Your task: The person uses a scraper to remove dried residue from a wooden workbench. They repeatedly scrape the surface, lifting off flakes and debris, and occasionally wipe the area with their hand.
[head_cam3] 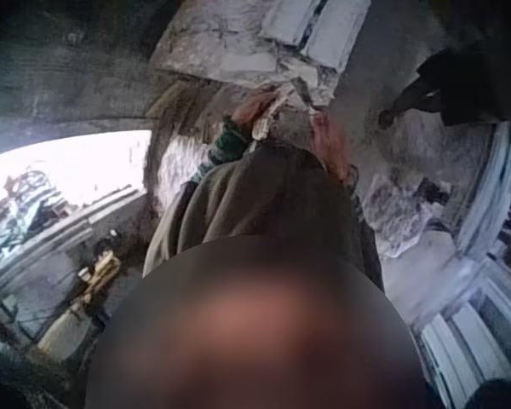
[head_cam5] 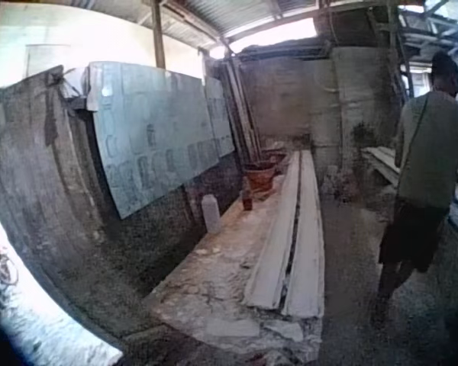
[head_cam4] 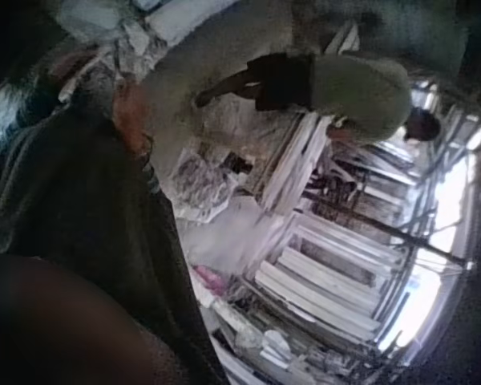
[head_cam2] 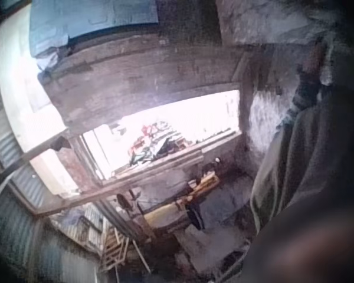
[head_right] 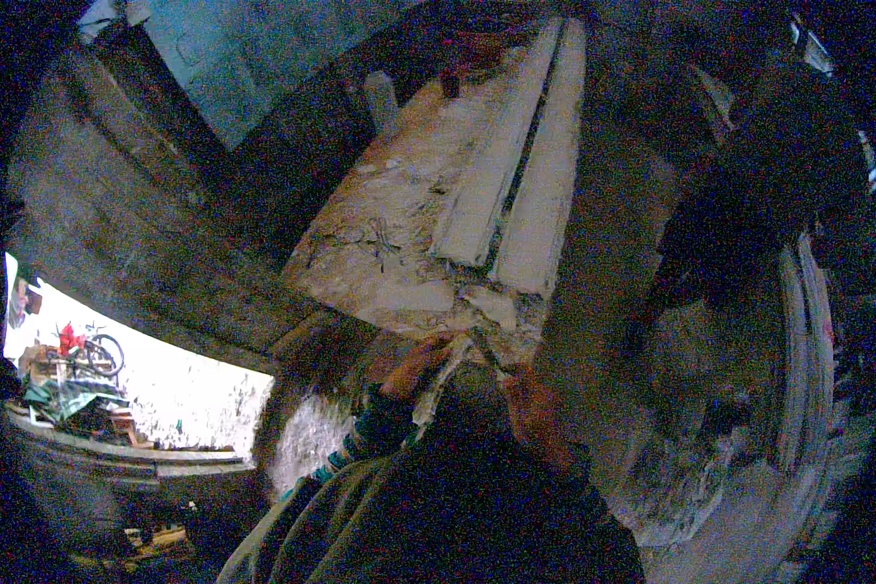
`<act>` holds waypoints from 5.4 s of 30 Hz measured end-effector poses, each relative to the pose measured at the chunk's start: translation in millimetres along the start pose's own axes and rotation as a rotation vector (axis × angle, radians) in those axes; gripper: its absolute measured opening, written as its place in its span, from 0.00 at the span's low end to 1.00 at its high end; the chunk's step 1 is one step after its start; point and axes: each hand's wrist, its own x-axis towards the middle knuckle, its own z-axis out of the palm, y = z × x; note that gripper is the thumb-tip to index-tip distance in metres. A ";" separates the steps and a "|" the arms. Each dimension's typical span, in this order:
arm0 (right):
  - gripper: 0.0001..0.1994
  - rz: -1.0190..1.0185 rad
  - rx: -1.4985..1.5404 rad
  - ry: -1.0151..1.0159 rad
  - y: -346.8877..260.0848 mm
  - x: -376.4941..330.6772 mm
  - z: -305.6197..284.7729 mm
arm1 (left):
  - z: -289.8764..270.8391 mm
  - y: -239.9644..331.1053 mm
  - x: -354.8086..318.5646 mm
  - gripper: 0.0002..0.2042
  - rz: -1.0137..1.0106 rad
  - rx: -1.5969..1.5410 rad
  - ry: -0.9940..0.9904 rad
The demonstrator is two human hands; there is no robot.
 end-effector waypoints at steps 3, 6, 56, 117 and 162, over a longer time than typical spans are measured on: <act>0.23 -0.082 -0.005 0.018 -5.6 -2.2 -2.1 | 2.7 9.0 2.6 0.23 -0.074 -0.065 0.040; 0.20 -0.215 -0.005 0.029 -10.7 -8.6 -8.7 | 12.1 9.4 5.3 0.21 -0.024 -0.030 0.046; 0.15 0.088 0.013 0.109 11.3 0.2 -30.3 | -108.9 -117.6 48.0 0.25 0.242 -0.187 0.525; 0.19 0.046 -0.218 0.212 50.3 52.7 -58.4 | 14.7 -102.1 52.6 0.26 -0.341 -0.639 -0.195; 0.21 0.187 -1.028 -0.433 -15.6 -3.7 -5.3 | 16.7 -251.6 57.2 0.12 -0.173 -0.095 0.217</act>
